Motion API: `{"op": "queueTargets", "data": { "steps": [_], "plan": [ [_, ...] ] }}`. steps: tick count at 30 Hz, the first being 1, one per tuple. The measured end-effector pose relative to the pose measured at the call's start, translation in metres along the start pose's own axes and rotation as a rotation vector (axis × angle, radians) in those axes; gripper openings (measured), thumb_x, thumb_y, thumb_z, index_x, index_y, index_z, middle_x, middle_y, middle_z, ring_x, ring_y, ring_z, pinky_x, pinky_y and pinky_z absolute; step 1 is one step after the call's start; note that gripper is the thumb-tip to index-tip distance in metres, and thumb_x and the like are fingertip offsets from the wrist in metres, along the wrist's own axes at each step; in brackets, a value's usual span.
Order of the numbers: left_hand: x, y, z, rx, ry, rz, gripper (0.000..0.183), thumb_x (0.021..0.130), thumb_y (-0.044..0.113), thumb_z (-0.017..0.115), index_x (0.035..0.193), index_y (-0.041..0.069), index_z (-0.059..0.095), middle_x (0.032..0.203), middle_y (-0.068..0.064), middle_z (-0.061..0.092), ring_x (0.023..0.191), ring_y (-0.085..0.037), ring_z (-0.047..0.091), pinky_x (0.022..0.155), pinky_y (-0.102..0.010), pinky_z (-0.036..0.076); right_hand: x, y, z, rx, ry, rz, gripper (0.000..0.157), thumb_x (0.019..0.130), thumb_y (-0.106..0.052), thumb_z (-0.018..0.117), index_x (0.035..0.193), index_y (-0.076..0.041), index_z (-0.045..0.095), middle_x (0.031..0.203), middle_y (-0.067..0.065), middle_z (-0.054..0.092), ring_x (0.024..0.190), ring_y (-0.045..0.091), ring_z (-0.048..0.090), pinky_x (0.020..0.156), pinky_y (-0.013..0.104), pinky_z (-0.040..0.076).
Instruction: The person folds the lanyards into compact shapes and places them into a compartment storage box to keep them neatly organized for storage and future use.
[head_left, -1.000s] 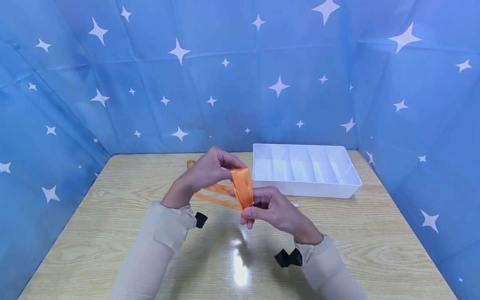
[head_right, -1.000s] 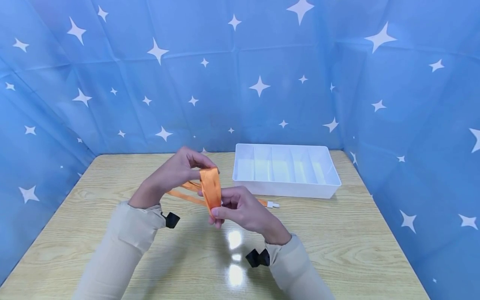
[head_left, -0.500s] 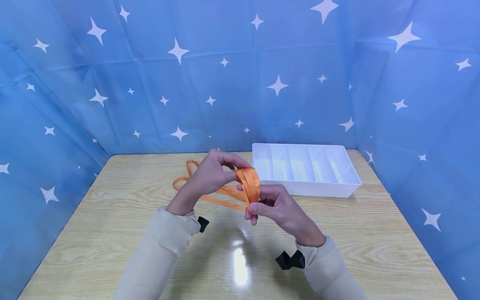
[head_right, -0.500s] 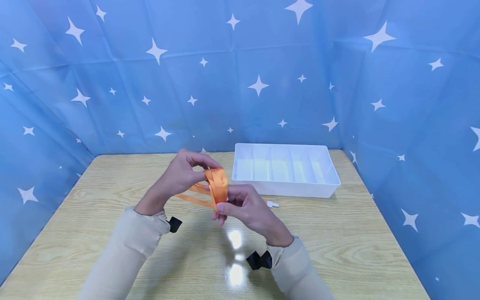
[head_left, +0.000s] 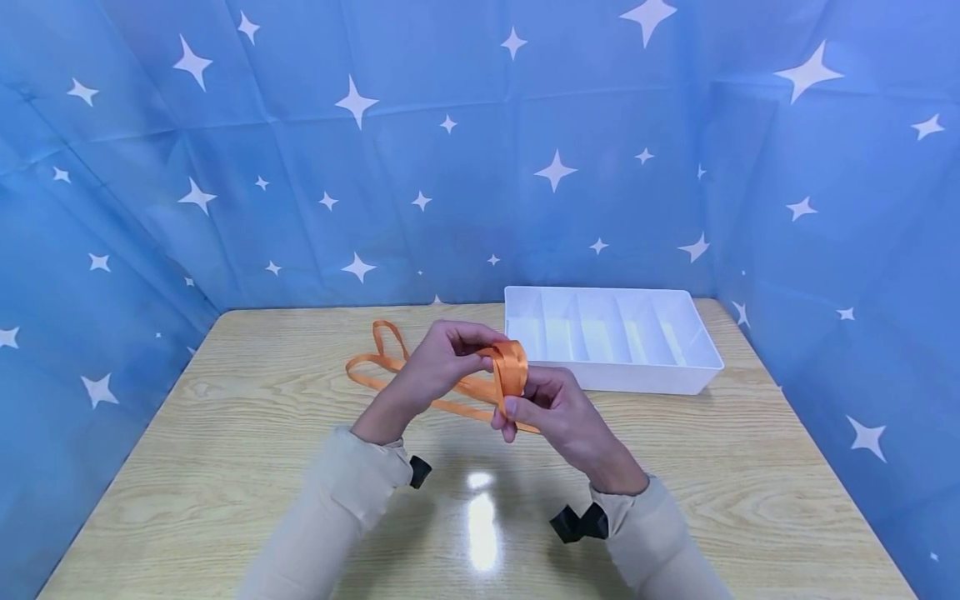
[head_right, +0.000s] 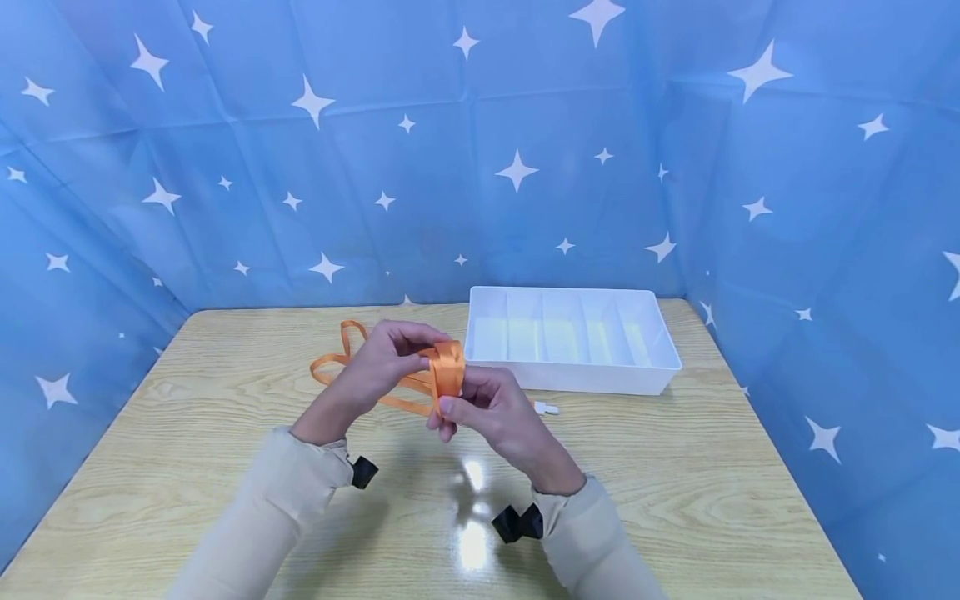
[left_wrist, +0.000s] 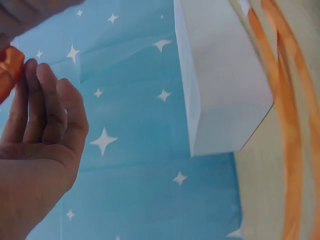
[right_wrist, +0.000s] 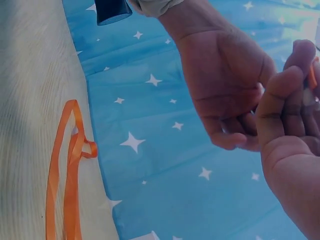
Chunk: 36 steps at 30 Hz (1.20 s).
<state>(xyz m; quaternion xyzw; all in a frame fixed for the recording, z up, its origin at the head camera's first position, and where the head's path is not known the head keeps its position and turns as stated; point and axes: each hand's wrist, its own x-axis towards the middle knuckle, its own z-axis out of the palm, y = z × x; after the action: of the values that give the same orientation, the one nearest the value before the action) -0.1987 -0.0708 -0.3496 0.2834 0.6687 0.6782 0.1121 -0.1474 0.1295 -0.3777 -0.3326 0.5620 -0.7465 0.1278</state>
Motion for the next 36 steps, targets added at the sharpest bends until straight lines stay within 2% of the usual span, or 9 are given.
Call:
{"op": "queueTargets", "data": {
  "steps": [3,6,14,21,25,28,32,36],
  "plan": [
    [0.001,-0.005,0.003,-0.026,0.006,0.011,0.025,0.095,-0.006,0.06,0.119,-0.012,0.065,0.112,-0.013,0.071,0.097,-0.017,0.068,0.084,-0.029,0.055,0.0,0.002,-0.001,0.019,0.015,0.006,0.011,0.099,0.0,0.057,0.098,-0.003,0.067,0.082,0.003,0.069,0.067,0.013,0.062,0.066,0.026,0.055],
    [0.001,-0.008,0.006,-0.024,0.011,0.023,0.024,0.096,-0.004,0.06,0.119,-0.01,0.066,0.112,-0.012,0.071,0.096,-0.018,0.066,0.084,-0.032,0.054,-0.001,0.003,-0.003,0.03,0.026,0.002,0.013,0.1,0.001,0.056,0.104,-0.004,0.067,0.083,0.003,0.069,0.069,0.013,0.062,0.066,0.025,0.055],
    [-0.001,-0.015,0.01,-0.039,0.093,-0.04,0.023,0.097,0.0,0.058,0.113,-0.013,0.067,0.101,-0.008,0.074,0.087,-0.017,0.067,0.08,-0.032,0.056,-0.001,0.004,-0.007,0.035,0.071,0.013,0.019,0.1,0.0,0.056,0.114,-0.005,0.068,0.083,0.003,0.069,0.07,0.013,0.063,0.066,0.024,0.055],
    [-0.002,-0.017,0.015,-0.118,0.142,-0.091,0.027,0.096,0.001,0.053,0.113,-0.016,0.065,0.099,-0.007,0.073,0.086,-0.017,0.068,0.092,-0.051,0.052,-0.001,0.004,-0.006,0.083,0.089,0.05,0.02,0.101,-0.004,0.056,0.118,-0.003,0.066,0.085,0.004,0.068,0.071,0.013,0.062,0.066,0.023,0.054],
    [-0.003,-0.013,0.014,-0.151,0.117,-0.13,0.029,0.096,0.002,0.052,0.114,-0.018,0.063,0.098,-0.004,0.071,0.086,-0.016,0.067,0.097,-0.058,0.047,-0.001,0.003,-0.005,0.082,0.07,0.03,0.016,0.1,-0.002,0.056,0.113,-0.003,0.067,0.084,0.004,0.068,0.069,0.013,0.062,0.064,0.024,0.054],
    [-0.001,-0.011,0.011,-0.142,0.062,-0.136,0.03,0.093,0.001,0.053,0.113,-0.019,0.062,0.096,-0.002,0.071,0.085,-0.015,0.066,0.095,-0.053,0.05,-0.002,0.004,-0.005,0.097,0.042,0.003,0.016,0.1,-0.001,0.057,0.11,-0.006,0.068,0.083,0.004,0.068,0.069,0.013,0.062,0.064,0.023,0.053],
    [-0.001,-0.01,0.009,-0.119,0.003,-0.116,0.028,0.093,0.0,0.055,0.112,-0.019,0.063,0.097,-0.002,0.071,0.084,-0.016,0.067,0.086,-0.035,0.055,-0.003,0.008,-0.004,0.163,-0.003,-0.026,0.021,0.1,-0.002,0.056,0.116,-0.008,0.067,0.086,0.003,0.068,0.075,0.013,0.064,0.066,0.023,0.053],
    [-0.002,-0.01,0.011,-0.117,0.003,-0.116,0.029,0.096,0.003,0.056,0.115,-0.017,0.063,0.101,-0.004,0.072,0.088,-0.017,0.067,0.088,-0.036,0.054,-0.003,0.012,-0.002,0.204,-0.006,-0.027,0.022,0.101,-0.003,0.055,0.119,-0.01,0.067,0.087,0.003,0.069,0.077,0.013,0.063,0.067,0.023,0.053]
  ]
}}
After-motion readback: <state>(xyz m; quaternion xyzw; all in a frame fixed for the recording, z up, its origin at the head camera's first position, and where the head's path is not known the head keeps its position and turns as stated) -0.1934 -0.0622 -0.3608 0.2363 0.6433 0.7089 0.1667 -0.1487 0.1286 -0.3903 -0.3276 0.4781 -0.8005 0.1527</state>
